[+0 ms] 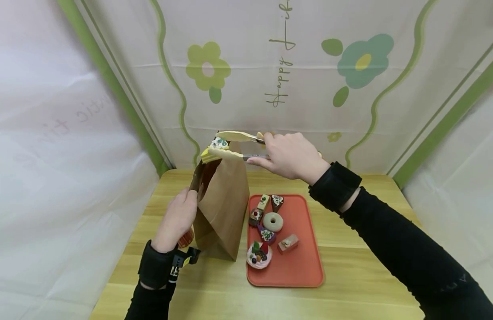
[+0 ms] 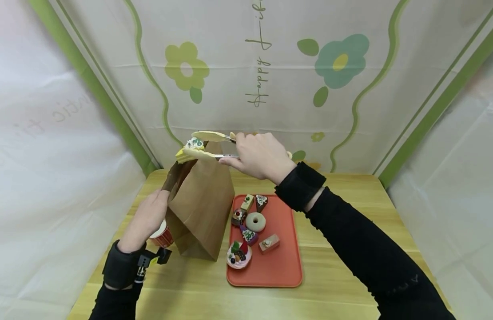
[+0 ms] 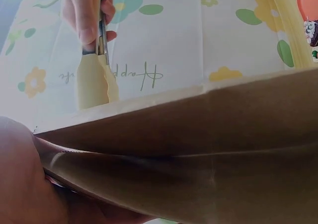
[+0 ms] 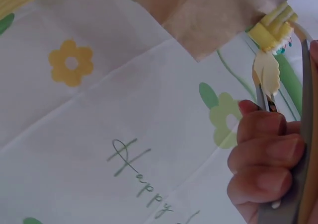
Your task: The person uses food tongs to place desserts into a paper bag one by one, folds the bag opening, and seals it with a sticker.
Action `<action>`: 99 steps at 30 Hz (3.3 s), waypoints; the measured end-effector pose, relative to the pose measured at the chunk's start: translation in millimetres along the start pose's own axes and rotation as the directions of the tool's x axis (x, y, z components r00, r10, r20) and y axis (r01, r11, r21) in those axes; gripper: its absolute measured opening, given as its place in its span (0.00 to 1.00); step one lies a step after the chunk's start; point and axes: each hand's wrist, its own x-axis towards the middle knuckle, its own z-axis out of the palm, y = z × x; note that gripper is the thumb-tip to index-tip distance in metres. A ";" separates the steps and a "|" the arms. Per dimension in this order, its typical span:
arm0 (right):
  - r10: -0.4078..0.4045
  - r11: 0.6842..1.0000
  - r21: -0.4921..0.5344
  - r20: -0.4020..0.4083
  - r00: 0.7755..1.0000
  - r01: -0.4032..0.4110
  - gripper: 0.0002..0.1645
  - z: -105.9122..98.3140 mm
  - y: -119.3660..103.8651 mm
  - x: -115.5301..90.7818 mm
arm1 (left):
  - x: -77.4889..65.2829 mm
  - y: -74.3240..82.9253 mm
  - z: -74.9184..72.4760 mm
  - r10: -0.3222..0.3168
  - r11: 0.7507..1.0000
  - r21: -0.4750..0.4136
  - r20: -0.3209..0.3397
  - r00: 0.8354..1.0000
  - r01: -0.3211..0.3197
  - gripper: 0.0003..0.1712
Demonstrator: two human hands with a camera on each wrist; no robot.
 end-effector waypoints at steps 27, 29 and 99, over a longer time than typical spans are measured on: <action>0.115 0.990 0.067 0.136 0.984 -0.125 0.48 -16.1 2.7 -9.5 | 4.5 2.8 10.8 0.003 0.999 -0.033 0.003 1.000 -0.002 0.20; 0.176 0.972 0.140 0.104 0.979 -0.189 0.50 -0.5 7.7 -31.4 | 4.1 2.1 13.8 -0.007 0.999 -0.053 0.010 1.000 0.008 0.21; 0.674 0.658 0.242 0.232 0.701 -0.713 0.52 206.8 -67.2 -272.7 | -6.3 0.1 22.4 0.044 0.993 -0.106 -0.052 0.998 -0.049 0.21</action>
